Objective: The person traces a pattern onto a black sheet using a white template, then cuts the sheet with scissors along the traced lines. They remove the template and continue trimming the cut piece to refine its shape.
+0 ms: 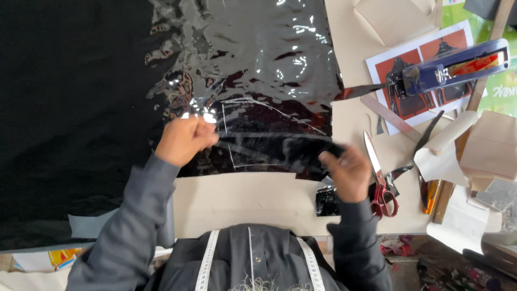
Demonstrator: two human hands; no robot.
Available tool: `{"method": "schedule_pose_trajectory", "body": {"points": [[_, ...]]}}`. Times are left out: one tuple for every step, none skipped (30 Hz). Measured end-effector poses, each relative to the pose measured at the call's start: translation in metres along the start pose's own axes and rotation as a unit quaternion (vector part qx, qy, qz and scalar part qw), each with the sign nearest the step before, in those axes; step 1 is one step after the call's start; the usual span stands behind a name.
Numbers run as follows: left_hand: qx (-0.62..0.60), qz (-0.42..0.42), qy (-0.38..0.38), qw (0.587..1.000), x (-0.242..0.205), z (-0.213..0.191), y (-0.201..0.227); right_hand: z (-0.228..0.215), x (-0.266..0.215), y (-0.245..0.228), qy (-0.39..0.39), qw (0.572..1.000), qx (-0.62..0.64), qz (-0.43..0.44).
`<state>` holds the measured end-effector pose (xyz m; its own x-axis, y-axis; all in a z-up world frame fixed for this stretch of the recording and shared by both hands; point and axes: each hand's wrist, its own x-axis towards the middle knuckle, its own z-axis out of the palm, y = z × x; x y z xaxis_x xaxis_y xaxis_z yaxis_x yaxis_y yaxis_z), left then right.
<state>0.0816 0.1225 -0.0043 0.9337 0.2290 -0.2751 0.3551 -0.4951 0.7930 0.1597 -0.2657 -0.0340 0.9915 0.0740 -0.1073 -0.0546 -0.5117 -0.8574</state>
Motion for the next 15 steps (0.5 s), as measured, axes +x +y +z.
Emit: {"method": "schedule_pose_trajectory", "body": {"points": [[-0.074,0.026,-0.012,0.997,0.017,0.006,0.005,-0.008,0.016,0.005,0.016,0.999,0.008,0.029],[-0.148,0.053,-0.023,0.987,0.036,0.014,0.010,-0.014,0.031,0.009,0.043,0.996,-0.068,-0.034],[-0.181,0.049,-0.017,0.982,0.057,0.023,0.017,-0.019,0.049,0.013,0.073,0.982,-0.143,-0.099],[-0.213,0.045,-0.012,0.976,0.075,0.028,0.022,-0.020,0.065,0.015,0.057,0.994,-0.065,-0.063],[-0.181,0.037,0.003,0.983,0.089,0.029,0.025,-0.021,0.078,0.019,0.044,0.999,0.012,-0.024],[-0.148,0.029,0.018,0.988,0.102,0.031,0.028,-0.022,0.088,0.022,0.031,0.995,0.089,0.014],[-0.116,0.022,0.030,0.993,0.112,0.035,0.031,-0.025,0.096,0.027,0.019,0.994,0.103,0.020],[-0.086,0.019,0.043,0.995,0.118,0.037,0.032,-0.024,0.102,0.031,0.008,0.993,0.117,0.025],[-0.054,0.014,0.056,0.997,0.122,0.034,0.030,-0.022,0.105,0.035,-0.004,0.991,0.133,0.032],[-0.022,0.009,0.069,0.997,0.125,0.032,0.029,-0.021,0.108,0.038,0.006,0.993,0.120,0.012],[-0.024,0.008,0.065,0.998,0.126,0.031,0.026,-0.017,0.108,0.041,0.013,0.994,0.108,-0.007],[-0.025,0.008,0.060,0.998,0.127,0.030,0.023,-0.016,0.107,0.043,0.019,0.995,0.096,-0.026],[-0.026,0.006,0.060,0.998,0.129,0.030,0.020,-0.015,0.108,0.044,0.026,0.997,0.066,-0.019],[-0.032,0.009,0.053,0.998,0.130,0.032,0.017,-0.016,0.107,0.044,0.032,0.999,0.035,-0.012],[-0.035,0.011,0.050,0.998,0.132,0.031,0.015,-0.013,0.108,0.042,0.033,0.999,0.008,-0.007]]}}
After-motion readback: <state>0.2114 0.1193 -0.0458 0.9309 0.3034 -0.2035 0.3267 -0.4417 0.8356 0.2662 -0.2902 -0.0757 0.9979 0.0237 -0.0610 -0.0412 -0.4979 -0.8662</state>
